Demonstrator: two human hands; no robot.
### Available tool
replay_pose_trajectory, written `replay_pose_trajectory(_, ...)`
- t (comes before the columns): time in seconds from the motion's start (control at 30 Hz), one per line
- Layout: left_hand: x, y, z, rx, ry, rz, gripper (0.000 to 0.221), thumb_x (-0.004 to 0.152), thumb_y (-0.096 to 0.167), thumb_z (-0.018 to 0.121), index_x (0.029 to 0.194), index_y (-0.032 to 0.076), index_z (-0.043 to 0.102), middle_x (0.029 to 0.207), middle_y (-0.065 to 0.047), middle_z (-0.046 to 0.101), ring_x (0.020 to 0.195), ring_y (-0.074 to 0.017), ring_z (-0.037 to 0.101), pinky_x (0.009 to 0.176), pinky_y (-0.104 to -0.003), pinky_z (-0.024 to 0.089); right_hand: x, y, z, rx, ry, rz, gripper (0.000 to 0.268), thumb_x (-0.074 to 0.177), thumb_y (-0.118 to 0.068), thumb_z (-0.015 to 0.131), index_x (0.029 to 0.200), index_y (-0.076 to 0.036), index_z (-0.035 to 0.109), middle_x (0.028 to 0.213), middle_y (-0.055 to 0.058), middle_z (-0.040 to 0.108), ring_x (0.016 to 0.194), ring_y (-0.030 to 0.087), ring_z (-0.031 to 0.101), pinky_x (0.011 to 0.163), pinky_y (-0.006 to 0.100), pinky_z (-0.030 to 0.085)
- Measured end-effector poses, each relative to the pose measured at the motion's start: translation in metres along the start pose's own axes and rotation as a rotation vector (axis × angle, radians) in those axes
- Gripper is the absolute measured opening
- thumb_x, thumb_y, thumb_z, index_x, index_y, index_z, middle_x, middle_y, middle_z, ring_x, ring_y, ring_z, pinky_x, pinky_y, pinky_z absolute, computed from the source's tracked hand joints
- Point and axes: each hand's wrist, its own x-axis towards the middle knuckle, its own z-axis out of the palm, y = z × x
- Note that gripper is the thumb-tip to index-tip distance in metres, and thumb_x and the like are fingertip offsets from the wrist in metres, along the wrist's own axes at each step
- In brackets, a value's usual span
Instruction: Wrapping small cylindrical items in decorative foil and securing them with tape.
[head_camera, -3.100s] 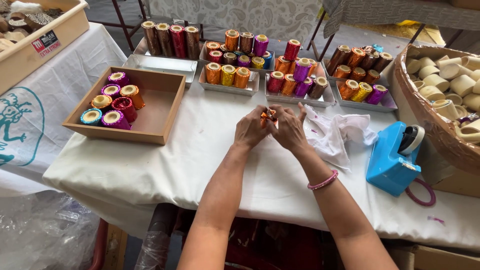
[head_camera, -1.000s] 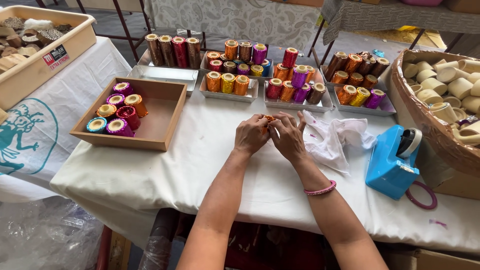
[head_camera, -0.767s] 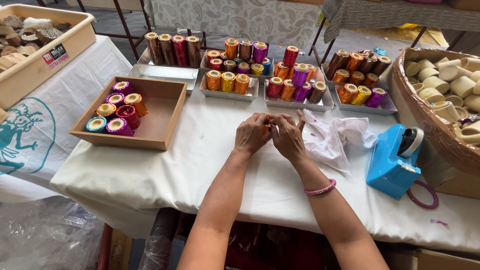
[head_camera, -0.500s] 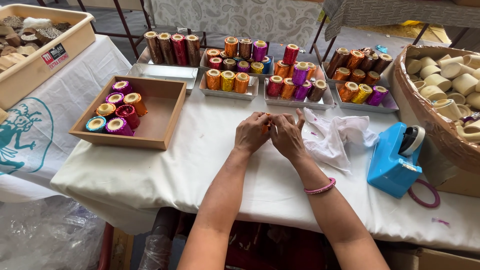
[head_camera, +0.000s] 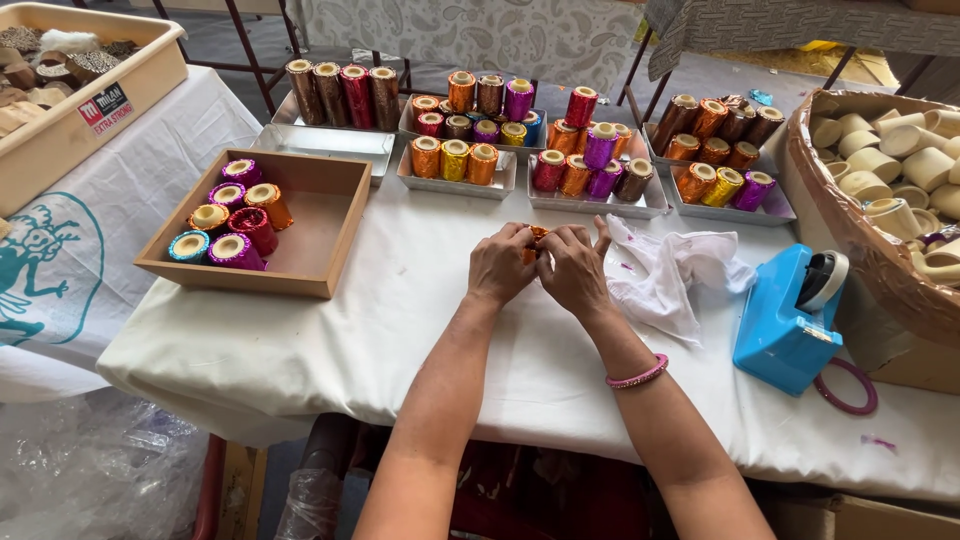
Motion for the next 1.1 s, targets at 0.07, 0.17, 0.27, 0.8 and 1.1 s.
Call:
replay_pose_trajectory(0.07,-0.001,0.000,-0.001,-0.017,0.055,0.031,0.021,0.084,0.030,0.076,0.097,0.013,0.074,0.106,-0.002,0.073,0.078,-0.0234,0.073,0.073,-0.038,0.059,0.002,0.000,-0.001,0.000,-0.017,0.011,0.012,0.088,-0.017,0.067,0.097,-0.011,0.072,0.102,0.004,0.069,0.114,0.023,0.061,0.120,0.060,0.014)
replay_pose_trajectory(0.17,-0.002,-0.001,0.000,-0.019,0.082,0.044,0.021,0.083,0.028,0.076,0.098,0.014,0.074,0.107,-0.002,0.074,0.079,-0.0234,0.073,0.075,-0.039,0.059,0.000,0.001,0.001,0.011,-0.029,0.019,0.011,0.087,-0.017,0.067,0.096,-0.011,0.072,0.101,0.004,0.069,0.113,0.022,0.061,0.121,0.059,0.014)
replay_pose_trajectory(0.27,-0.002,-0.003,0.004,-0.017,0.036,0.015,0.024,0.085,0.029,0.076,0.101,0.012,0.073,0.108,-0.003,0.073,0.080,-0.0231,0.074,0.076,-0.038,0.060,-0.001,0.006,0.002,0.043,-0.011,0.006,0.012,0.089,-0.016,0.067,0.097,-0.011,0.073,0.102,0.003,0.070,0.114,0.022,0.060,0.120,0.060,0.014)
replay_pose_trajectory(0.8,-0.003,-0.001,0.003,0.019,0.003,0.020,0.025,0.086,0.034,0.076,0.102,0.016,0.076,0.113,-0.003,0.072,0.084,-0.0228,0.074,0.078,-0.038,0.061,-0.003,0.005,0.000,-0.028,0.021,0.004,0.020,0.090,-0.025,0.066,0.102,-0.012,0.076,0.145,0.011,0.056,0.141,0.026,0.044,0.119,0.060,0.008)
replay_pose_trajectory(1.1,-0.004,-0.003,0.011,0.188,0.151,0.217,0.028,0.087,0.034,0.077,0.104,0.013,0.072,0.131,-0.011,0.065,0.120,-0.0274,0.066,0.097,-0.043,0.053,-0.008,0.009,0.000,0.014,-0.036,0.062,0.025,0.092,-0.024,0.065,0.114,-0.014,0.069,0.152,0.009,0.046,0.142,0.025,0.044,0.120,0.060,0.011)
